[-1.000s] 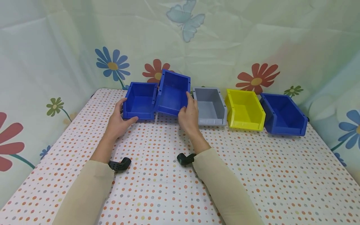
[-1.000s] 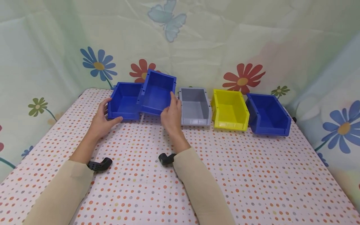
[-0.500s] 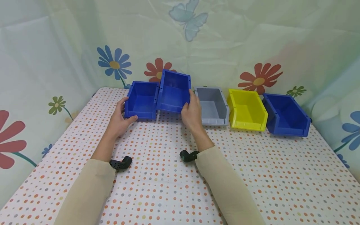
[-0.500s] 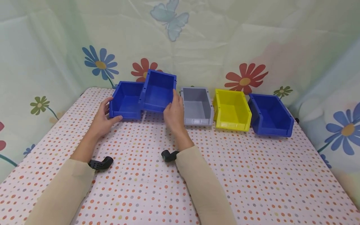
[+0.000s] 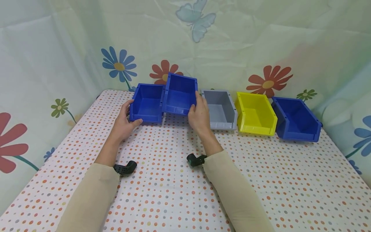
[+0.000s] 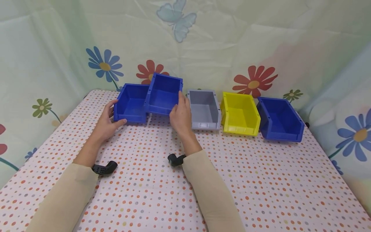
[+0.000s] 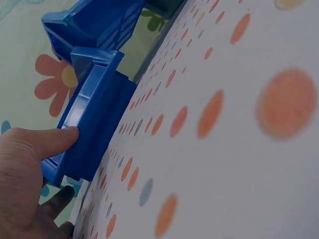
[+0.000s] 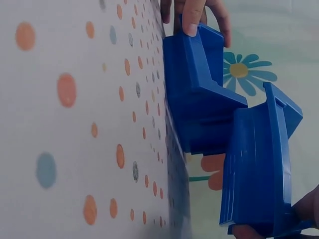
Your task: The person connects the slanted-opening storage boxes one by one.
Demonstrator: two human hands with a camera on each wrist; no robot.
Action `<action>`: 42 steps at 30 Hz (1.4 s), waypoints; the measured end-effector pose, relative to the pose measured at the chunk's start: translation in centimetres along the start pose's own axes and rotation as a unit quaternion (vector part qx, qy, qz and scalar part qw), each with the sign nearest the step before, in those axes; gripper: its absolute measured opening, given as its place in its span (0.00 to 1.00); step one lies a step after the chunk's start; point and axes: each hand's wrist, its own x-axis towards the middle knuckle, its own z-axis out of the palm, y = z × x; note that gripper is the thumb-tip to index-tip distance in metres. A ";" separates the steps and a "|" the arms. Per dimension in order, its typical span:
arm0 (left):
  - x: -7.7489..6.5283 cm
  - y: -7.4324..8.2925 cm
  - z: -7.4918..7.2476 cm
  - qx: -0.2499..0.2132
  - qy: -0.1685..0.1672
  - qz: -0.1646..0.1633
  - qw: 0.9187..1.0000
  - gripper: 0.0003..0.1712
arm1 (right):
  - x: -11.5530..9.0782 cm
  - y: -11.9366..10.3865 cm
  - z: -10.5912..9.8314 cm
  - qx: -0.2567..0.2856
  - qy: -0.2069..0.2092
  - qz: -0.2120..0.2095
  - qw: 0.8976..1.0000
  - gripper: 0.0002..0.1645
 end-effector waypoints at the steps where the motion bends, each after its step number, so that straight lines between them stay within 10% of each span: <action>1: 0.0 0.1 0.0 -0.002 -0.002 0.001 1.000 0.51 | 0.0 0.0 -0.1 -0.002 -0.003 -0.003 1.000 0.34; 32: 0.0 0.2 -0.2 -0.017 -0.022 0.008 1.000 0.52 | -0.8 -2.3 -1.0 -0.124 -0.001 -0.031 0.992 0.39; 42: -0.1 0.1 -0.1 -0.024 -0.021 0.008 0.999 0.52 | -0.8 -3.3 0.2 -0.208 0.013 -0.162 0.965 0.34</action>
